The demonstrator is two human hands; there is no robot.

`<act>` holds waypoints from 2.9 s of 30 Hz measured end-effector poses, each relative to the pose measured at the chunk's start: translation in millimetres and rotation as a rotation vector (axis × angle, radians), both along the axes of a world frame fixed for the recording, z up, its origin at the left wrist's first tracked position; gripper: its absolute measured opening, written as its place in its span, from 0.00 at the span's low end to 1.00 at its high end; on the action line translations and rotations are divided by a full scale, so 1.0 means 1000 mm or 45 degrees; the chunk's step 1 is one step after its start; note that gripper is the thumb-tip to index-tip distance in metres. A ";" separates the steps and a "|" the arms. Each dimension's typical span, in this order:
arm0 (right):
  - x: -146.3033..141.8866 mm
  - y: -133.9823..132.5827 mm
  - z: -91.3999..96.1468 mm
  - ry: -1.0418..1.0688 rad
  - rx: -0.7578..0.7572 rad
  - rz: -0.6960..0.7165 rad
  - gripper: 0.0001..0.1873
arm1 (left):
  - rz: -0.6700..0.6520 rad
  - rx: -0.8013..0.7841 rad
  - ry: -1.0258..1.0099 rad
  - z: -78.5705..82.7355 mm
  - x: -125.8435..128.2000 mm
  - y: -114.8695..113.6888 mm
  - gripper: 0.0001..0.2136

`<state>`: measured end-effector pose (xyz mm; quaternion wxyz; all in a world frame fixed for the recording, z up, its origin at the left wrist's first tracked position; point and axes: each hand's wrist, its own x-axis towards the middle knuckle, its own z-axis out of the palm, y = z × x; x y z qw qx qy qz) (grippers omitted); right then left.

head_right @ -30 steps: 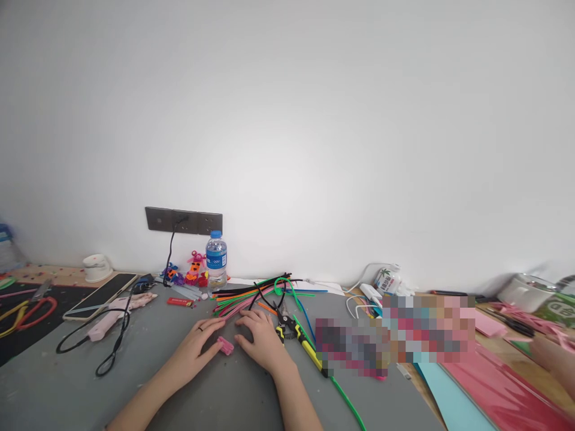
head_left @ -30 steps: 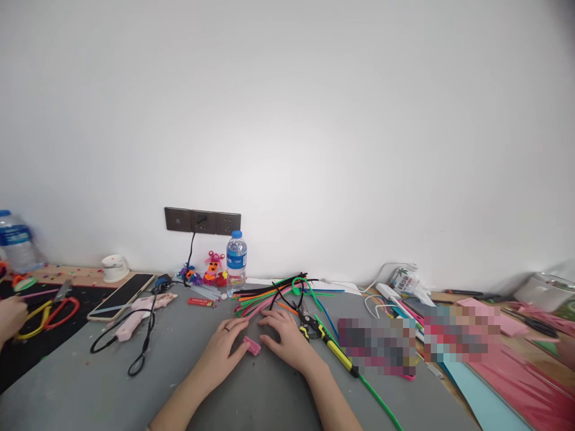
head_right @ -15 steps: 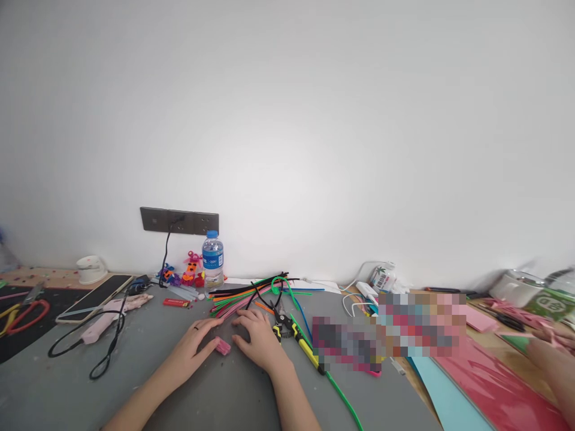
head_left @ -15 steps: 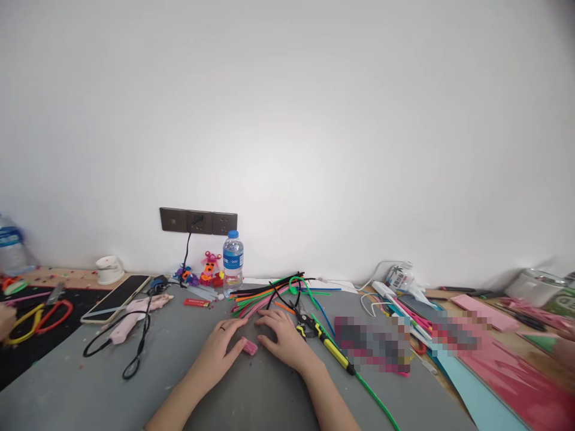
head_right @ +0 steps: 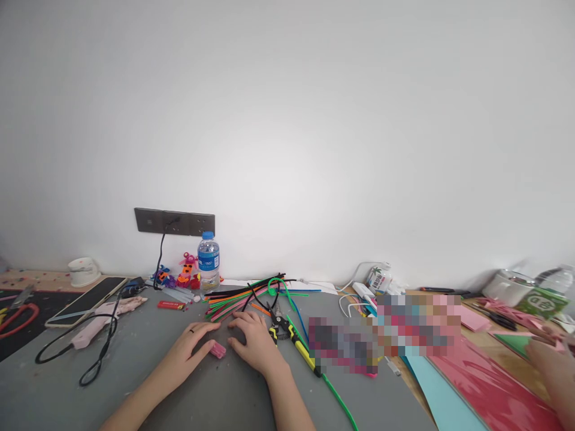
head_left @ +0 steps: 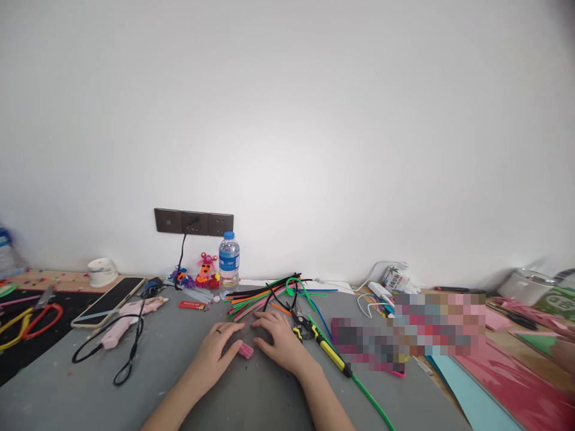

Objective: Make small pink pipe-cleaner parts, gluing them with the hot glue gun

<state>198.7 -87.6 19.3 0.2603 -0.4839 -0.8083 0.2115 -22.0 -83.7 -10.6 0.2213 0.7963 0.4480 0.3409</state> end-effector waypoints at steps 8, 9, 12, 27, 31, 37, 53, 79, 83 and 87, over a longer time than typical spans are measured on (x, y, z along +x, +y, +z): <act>0.001 0.001 -0.002 0.008 -0.006 -0.009 0.15 | 0.023 0.032 -0.050 -0.005 0.000 0.003 0.14; 0.001 0.002 -0.002 0.009 -0.007 -0.011 0.15 | 0.046 0.041 -0.067 -0.006 0.000 0.004 0.14; 0.001 0.002 -0.002 0.004 -0.019 -0.019 0.15 | 0.129 0.045 -0.108 -0.009 0.001 0.009 0.13; -0.001 0.001 0.000 0.030 -0.029 -0.028 0.15 | 0.153 -0.005 -0.055 0.003 0.017 0.023 0.10; -0.001 0.001 0.000 0.018 -0.037 -0.035 0.15 | 0.197 -0.028 -0.145 0.007 0.015 0.023 0.10; -0.001 0.001 0.001 0.024 -0.021 -0.031 0.17 | 0.161 -0.103 -0.418 0.012 0.000 0.018 0.12; 0.000 0.007 -0.013 0.088 -0.065 -0.144 0.36 | -0.035 -0.256 -0.471 0.028 0.006 -0.002 0.17; 0.006 0.044 -0.049 0.553 -0.046 -0.347 0.34 | 0.240 -0.400 -1.788 0.043 -0.015 0.004 0.17; 0.005 0.040 -0.044 0.514 -0.015 -0.354 0.30 | 0.385 -0.468 -2.211 0.055 -0.032 0.009 0.15; 0.004 0.037 -0.039 0.501 0.011 -0.345 0.28 | 0.437 -0.464 -2.595 0.065 -0.051 0.012 0.12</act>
